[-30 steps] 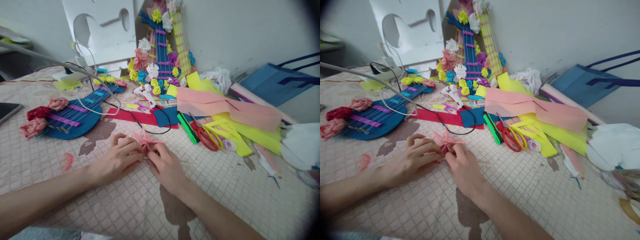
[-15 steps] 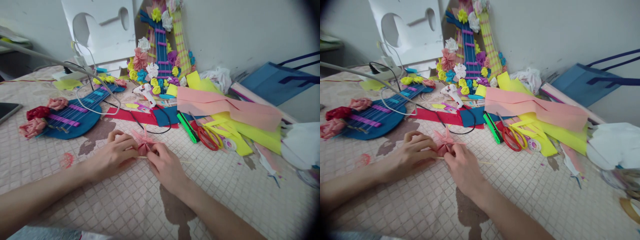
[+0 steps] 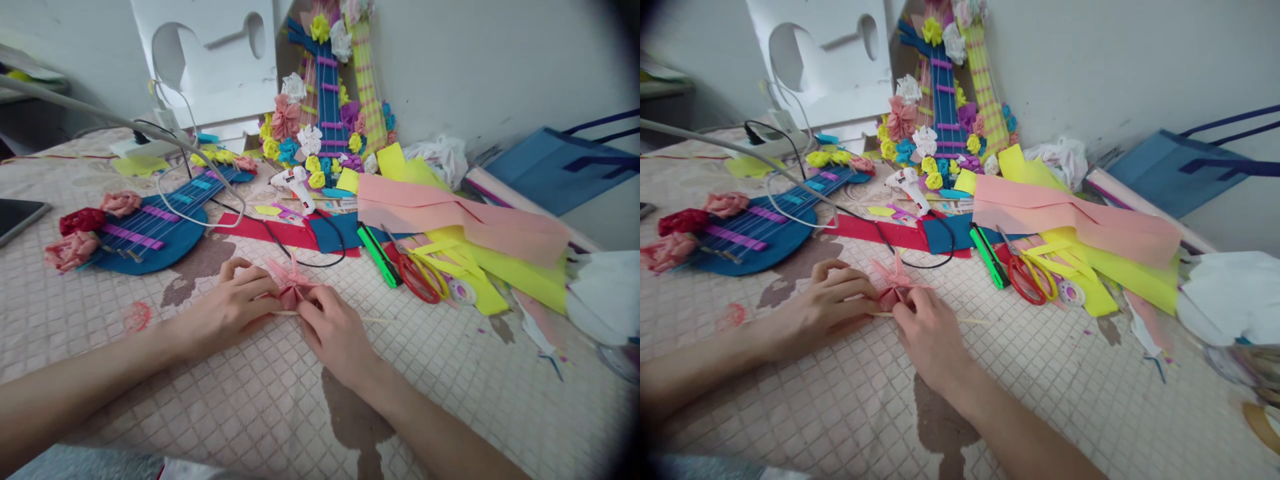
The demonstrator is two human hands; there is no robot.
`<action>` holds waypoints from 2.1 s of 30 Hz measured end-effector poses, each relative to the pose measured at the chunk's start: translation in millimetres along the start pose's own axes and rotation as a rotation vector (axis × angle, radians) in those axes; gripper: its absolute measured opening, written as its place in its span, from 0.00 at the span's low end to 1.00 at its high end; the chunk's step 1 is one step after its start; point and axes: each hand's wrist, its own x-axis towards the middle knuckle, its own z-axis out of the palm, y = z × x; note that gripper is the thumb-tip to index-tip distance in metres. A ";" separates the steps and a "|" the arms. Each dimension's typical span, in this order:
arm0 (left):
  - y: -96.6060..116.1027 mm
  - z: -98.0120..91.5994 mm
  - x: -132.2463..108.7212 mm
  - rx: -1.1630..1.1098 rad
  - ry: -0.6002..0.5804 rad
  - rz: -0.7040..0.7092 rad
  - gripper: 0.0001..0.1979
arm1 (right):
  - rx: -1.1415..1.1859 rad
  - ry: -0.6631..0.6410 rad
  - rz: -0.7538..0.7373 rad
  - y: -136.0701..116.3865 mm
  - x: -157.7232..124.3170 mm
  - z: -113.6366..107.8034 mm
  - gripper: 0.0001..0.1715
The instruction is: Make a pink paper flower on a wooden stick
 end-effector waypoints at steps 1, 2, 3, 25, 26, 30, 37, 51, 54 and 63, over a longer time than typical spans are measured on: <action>-0.1 -0.1 0.3 0.005 -0.003 0.008 0.09 | -0.011 0.001 -0.002 0.2 -0.3 0.5 0.09; -0.2 -0.1 0.5 0.008 -0.005 0.013 0.09 | -0.025 0.001 -0.005 0.3 -0.6 0.8 0.09; -0.2 -0.1 0.7 0.007 -0.006 0.017 0.09 | -0.038 0.001 -0.009 0.3 -0.6 0.9 0.09; 5.2 6.8 -2.7 -0.007 0.028 -0.080 0.12 | -0.044 0.113 -0.081 -15.1 8.6 6.8 0.04; 5.2 7.7 -2.6 -0.006 0.035 -0.087 0.12 | -0.048 0.105 -0.080 -15.8 10.1 7.1 0.04; 5.0 10.0 -2.8 -0.009 0.058 -0.100 0.11 | -0.071 0.089 -0.093 -16.9 13.7 7.0 0.05; 7.4 10.0 -3.5 -0.006 0.074 -0.118 0.14 | -0.174 0.093 -0.156 -17.0 12.8 10.7 0.08; 9.7 10.3 -3.0 -0.002 0.044 -0.152 0.08 | -0.027 0.053 -0.073 -16.7 16.0 5.8 0.08; 10.9 11.9 -2.5 0.011 0.062 -0.151 0.09 | -0.025 0.034 -0.074 -15.2 15.1 7.1 0.09; 11.6 17.0 -2.1 0.016 0.085 -0.161 0.12 | 0.018 0.068 -0.074 -12.1 15.4 8.0 0.10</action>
